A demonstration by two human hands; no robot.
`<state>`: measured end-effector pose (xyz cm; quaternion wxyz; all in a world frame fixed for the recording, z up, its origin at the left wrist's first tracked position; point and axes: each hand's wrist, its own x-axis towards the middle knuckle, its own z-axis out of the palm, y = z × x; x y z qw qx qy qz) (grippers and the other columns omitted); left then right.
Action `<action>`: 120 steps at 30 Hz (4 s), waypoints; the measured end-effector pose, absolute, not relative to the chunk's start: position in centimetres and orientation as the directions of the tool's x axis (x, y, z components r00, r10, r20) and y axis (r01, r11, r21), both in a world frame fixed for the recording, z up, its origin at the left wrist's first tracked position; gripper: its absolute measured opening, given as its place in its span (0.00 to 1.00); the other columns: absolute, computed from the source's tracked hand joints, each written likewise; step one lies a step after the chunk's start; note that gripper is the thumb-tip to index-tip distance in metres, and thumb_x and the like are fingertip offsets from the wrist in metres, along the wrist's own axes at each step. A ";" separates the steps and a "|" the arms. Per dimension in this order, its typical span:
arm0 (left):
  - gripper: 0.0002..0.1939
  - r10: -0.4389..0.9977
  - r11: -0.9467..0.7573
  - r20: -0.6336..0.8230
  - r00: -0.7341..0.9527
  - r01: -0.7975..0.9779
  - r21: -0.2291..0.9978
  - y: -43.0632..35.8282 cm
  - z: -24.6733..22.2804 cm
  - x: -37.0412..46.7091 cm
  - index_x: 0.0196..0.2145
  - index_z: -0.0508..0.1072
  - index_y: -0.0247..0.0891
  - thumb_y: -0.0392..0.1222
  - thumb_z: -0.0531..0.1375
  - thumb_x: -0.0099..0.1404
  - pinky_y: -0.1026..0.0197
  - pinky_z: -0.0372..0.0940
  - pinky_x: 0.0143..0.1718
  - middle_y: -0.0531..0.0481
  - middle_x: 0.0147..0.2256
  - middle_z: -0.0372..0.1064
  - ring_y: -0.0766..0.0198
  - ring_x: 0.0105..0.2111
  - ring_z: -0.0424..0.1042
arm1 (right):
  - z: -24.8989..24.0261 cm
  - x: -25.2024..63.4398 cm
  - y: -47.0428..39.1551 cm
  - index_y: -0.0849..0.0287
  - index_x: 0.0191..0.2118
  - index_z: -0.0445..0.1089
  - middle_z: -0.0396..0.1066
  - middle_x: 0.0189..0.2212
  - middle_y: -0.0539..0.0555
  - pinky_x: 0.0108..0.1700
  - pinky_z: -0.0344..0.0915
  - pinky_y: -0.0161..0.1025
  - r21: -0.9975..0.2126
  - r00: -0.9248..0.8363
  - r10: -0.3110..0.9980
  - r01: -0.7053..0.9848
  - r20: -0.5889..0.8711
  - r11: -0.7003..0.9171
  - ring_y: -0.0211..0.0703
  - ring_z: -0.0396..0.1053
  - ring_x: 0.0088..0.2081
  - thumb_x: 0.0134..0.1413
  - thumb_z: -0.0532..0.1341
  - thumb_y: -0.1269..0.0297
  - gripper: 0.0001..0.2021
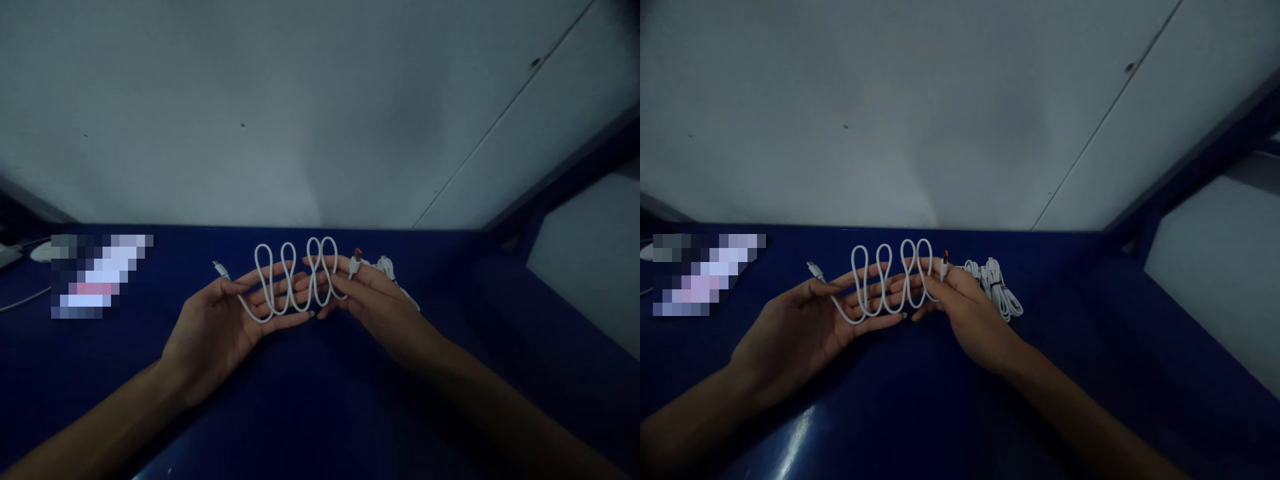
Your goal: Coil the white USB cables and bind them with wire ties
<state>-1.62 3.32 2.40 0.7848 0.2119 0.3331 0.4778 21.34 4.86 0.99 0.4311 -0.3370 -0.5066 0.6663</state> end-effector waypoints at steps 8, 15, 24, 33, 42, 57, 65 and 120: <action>0.32 0.890 0.452 -0.279 0.360 -0.620 0.642 3.5 1.9 -2.0 0.72 0.67 0.25 0.32 0.52 0.72 0.32 0.71 0.65 0.26 0.63 0.77 0.34 0.66 0.74 | 1.0 21.2 5.1 0.54 0.55 0.81 0.82 0.47 0.59 0.46 0.76 0.50 -0.919 -0.353 0.927 -0.310 -0.126 -0.243 0.53 0.79 0.47 0.71 0.65 0.62 0.12; 0.30 0.880 0.460 -0.282 0.383 -0.533 0.710 3.7 2.0 -1.9 0.70 0.69 0.23 0.35 0.52 0.74 0.32 0.74 0.61 0.23 0.66 0.72 0.29 0.66 0.73 | 1.0 21.2 5.0 0.55 0.53 0.81 0.82 0.47 0.60 0.46 0.76 0.51 -0.871 -0.338 0.923 -0.381 -0.181 -0.311 0.55 0.79 0.48 0.69 0.65 0.66 0.11; 0.31 0.880 0.458 -0.252 0.404 -0.574 0.679 3.9 2.4 -1.9 0.75 0.60 0.28 0.43 0.48 0.81 0.30 0.73 0.60 0.22 0.61 0.76 0.33 0.61 0.78 | 1.3 21.1 4.8 0.55 0.50 0.81 0.82 0.46 0.60 0.46 0.76 0.52 -0.862 -0.326 0.924 -0.390 -0.200 -0.324 0.56 0.79 0.48 0.69 0.65 0.67 0.09; 0.33 0.906 0.403 -0.265 0.331 -0.478 0.780 3.9 2.3 -1.6 0.72 0.65 0.27 0.55 0.47 0.85 0.32 0.78 0.54 0.19 0.61 0.76 0.32 0.57 0.81 | 1.2 21.3 4.9 0.56 0.51 0.82 0.80 0.50 0.59 0.50 0.73 0.50 -0.874 -0.394 0.901 -0.356 -0.181 -0.331 0.53 0.77 0.51 0.72 0.62 0.67 0.10; 0.28 0.897 0.414 -0.307 0.319 -0.363 0.835 3.9 1.5 -1.8 0.67 0.73 0.34 0.55 0.53 0.83 0.43 0.82 0.46 0.25 0.63 0.75 0.36 0.54 0.82 | 1.9 21.4 4.8 0.54 0.51 0.83 0.80 0.51 0.60 0.48 0.73 0.47 -0.890 -0.428 0.894 -0.345 -0.134 -0.298 0.51 0.76 0.50 0.74 0.60 0.66 0.12; 0.26 0.885 0.429 -0.280 0.371 -0.420 0.800 4.0 1.2 -2.2 0.61 0.80 0.28 0.48 0.51 0.81 0.42 0.80 0.48 0.25 0.64 0.75 0.34 0.57 0.79 | 1.6 21.3 4.9 0.56 0.48 0.84 0.80 0.49 0.61 0.46 0.74 0.47 -0.870 -0.404 0.904 -0.386 -0.141 -0.308 0.52 0.77 0.48 0.74 0.61 0.67 0.12; 0.23 0.885 0.367 -0.243 0.397 -0.272 0.890 3.8 1.2 -1.9 0.63 0.80 0.36 0.51 0.55 0.83 0.48 0.79 0.51 0.31 0.65 0.75 0.39 0.59 0.79 | 1.4 21.4 5.1 0.57 0.49 0.83 0.80 0.50 0.61 0.47 0.74 0.47 -0.864 -0.423 0.899 -0.406 -0.110 -0.297 0.54 0.77 0.50 0.74 0.60 0.68 0.12; 0.25 0.934 0.323 -0.275 0.230 -0.209 0.923 3.5 1.2 -1.3 0.58 0.83 0.42 0.34 0.77 0.64 0.54 0.79 0.51 0.40 0.53 0.86 0.51 0.49 0.86 | 1.1 21.4 4.6 0.53 0.53 0.82 0.79 0.56 0.60 0.52 0.74 0.53 -0.902 -0.443 0.886 -0.314 -0.136 -0.295 0.58 0.76 0.57 0.74 0.63 0.63 0.10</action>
